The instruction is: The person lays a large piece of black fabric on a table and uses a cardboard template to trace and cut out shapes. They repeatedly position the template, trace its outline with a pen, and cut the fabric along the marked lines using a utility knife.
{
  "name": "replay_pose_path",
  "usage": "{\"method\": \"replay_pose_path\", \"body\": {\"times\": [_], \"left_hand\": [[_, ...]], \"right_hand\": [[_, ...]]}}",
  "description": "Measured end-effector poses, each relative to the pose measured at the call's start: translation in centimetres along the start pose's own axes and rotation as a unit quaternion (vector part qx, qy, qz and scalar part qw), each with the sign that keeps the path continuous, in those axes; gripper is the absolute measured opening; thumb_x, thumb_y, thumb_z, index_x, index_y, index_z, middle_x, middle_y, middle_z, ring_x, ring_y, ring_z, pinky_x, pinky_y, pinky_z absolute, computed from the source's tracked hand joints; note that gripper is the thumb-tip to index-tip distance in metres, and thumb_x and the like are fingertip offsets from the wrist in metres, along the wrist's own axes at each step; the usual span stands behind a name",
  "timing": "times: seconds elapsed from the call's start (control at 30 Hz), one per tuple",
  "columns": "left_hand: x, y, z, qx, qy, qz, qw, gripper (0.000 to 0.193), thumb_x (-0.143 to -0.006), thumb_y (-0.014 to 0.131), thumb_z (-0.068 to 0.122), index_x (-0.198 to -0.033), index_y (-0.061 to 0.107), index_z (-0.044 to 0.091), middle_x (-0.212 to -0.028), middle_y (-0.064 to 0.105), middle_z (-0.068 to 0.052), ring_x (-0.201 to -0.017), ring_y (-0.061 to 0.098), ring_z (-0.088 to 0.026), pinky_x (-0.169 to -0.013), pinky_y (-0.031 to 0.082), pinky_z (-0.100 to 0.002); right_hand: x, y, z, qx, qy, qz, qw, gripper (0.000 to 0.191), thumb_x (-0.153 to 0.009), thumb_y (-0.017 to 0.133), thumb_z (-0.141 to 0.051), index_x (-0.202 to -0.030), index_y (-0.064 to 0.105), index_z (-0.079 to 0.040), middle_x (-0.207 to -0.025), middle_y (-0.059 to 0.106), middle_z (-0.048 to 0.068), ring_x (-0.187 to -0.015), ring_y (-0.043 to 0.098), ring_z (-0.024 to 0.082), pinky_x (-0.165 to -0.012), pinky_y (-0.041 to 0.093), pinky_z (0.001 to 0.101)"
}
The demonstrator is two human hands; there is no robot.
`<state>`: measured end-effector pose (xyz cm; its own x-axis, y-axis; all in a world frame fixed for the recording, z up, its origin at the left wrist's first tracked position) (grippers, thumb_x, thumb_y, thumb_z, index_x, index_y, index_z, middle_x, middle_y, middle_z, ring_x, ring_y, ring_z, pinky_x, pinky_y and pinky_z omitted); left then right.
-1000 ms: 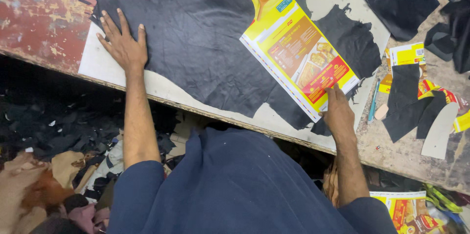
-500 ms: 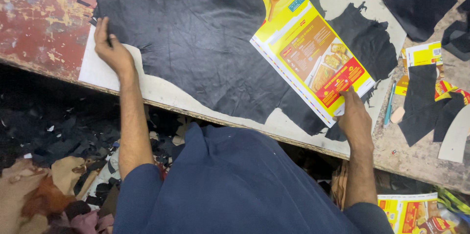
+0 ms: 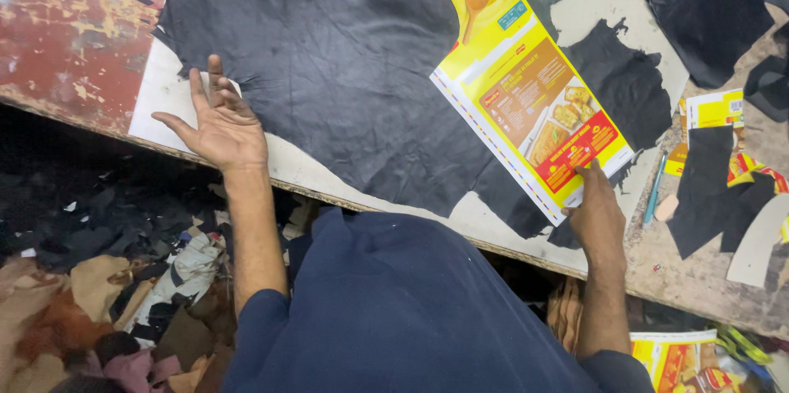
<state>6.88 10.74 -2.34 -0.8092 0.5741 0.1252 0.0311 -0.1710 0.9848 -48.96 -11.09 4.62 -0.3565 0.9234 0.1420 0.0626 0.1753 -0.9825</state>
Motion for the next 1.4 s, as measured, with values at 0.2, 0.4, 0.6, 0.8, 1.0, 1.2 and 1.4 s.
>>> {"method": "replay_pose_path", "body": {"times": [0.2,0.4,0.6,0.8,1.0,1.2,1.4], "left_hand": [[1.7,-0.7,-2.4,-0.06,-0.033,-0.02,0.997,0.105,-0.088,0.048,0.073,-0.168,0.017,0.014,-0.129,0.065,-0.027,-0.092,0.074,-0.027,-0.08,0.064,-0.03],[2.5,-1.0,-4.2,-0.502,0.169,-0.032,0.848,0.07,-0.107,0.056,0.036,-0.162,0.019,0.015,-0.111,0.072,-0.017,-0.086,0.077,-0.018,-0.076,0.069,-0.029],[3.7,-0.2,-6.3,-0.715,0.195,-0.133,0.658,0.022,-0.105,0.066,-0.001,-0.125,0.072,0.003,-0.095,0.078,-0.011,-0.08,0.077,-0.014,-0.068,0.064,-0.026],[4.7,2.3,-6.5,-0.737,0.206,-0.166,0.622,0.011,-0.101,0.073,0.004,-0.111,0.075,0.0,-0.086,0.077,-0.01,-0.072,0.074,-0.014,-0.061,0.058,-0.027],[6.5,5.0,-8.5,-0.787,0.292,-0.281,0.465,0.013,-0.093,0.081,0.013,-0.102,0.076,0.005,-0.1,0.078,-0.01,-0.093,0.073,-0.024,-0.08,0.057,-0.036],[7.3,5.0,-15.5,-0.783,0.143,-0.369,0.48,0.053,-0.092,0.082,0.019,-0.14,0.062,0.008,-0.132,0.068,-0.011,-0.127,0.063,-0.028,-0.114,0.047,-0.043],[6.2,4.6,-17.9,-0.804,0.077,-0.403,0.43,0.091,-0.082,0.085,0.026,-0.155,0.037,0.002,-0.158,0.047,-0.015,-0.151,0.033,-0.032,-0.124,0.019,-0.056]], "right_hand": [[0.4,-0.1,0.1,-0.032,0.0,0.01,0.999,0.079,-0.069,0.085,0.0,-0.142,0.055,-0.012,-0.161,0.043,0.015,-0.144,0.045,0.033,-0.111,0.044,0.0447],[1.0,0.3,0.1,-0.043,0.005,0.026,0.999,0.078,-0.073,0.081,0.004,-0.144,0.054,-0.012,-0.161,0.044,0.016,-0.145,0.045,0.034,-0.113,0.042,0.0441],[1.4,1.1,0.3,-0.045,-0.003,0.034,0.998,0.079,-0.074,0.078,0.007,-0.146,0.054,-0.013,-0.16,0.045,0.017,-0.145,0.044,0.035,-0.113,0.042,0.0444],[2.1,1.4,-0.3,-0.04,-0.021,0.057,0.997,0.073,-0.079,0.071,0.01,-0.147,0.053,-0.012,-0.159,0.045,0.02,-0.145,0.044,0.037,-0.114,0.041,0.0448],[2.6,1.1,-0.7,-0.031,-0.009,0.041,0.999,0.074,-0.082,0.065,0.015,-0.147,0.059,-0.02,-0.16,0.045,0.018,-0.143,0.045,0.036,-0.112,0.045,0.0431],[2.9,1.2,-1.3,-0.028,-0.033,0.058,0.997,0.073,-0.081,0.064,0.014,-0.147,0.058,-0.017,-0.157,0.045,0.021,-0.142,0.045,0.039,-0.111,0.044,0.0439],[4.7,2.8,-1.2,-0.009,-0.022,0.116,0.993,0.061,-0.091,0.062,0.012,-0.146,0.061,-0.012,-0.151,0.053,0.022,-0.135,0.051,0.041,-0.111,0.045,0.0454]]}}
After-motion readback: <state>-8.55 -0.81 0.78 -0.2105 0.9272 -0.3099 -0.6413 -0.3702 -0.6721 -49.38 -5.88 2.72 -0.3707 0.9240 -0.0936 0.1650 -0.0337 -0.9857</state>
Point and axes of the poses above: each hand's wrist, its own x-axis away from the middle knuckle, its own y-axis out of the palm, z = x × y, the point moved 4 cm from there along -x, towards the middle knuckle
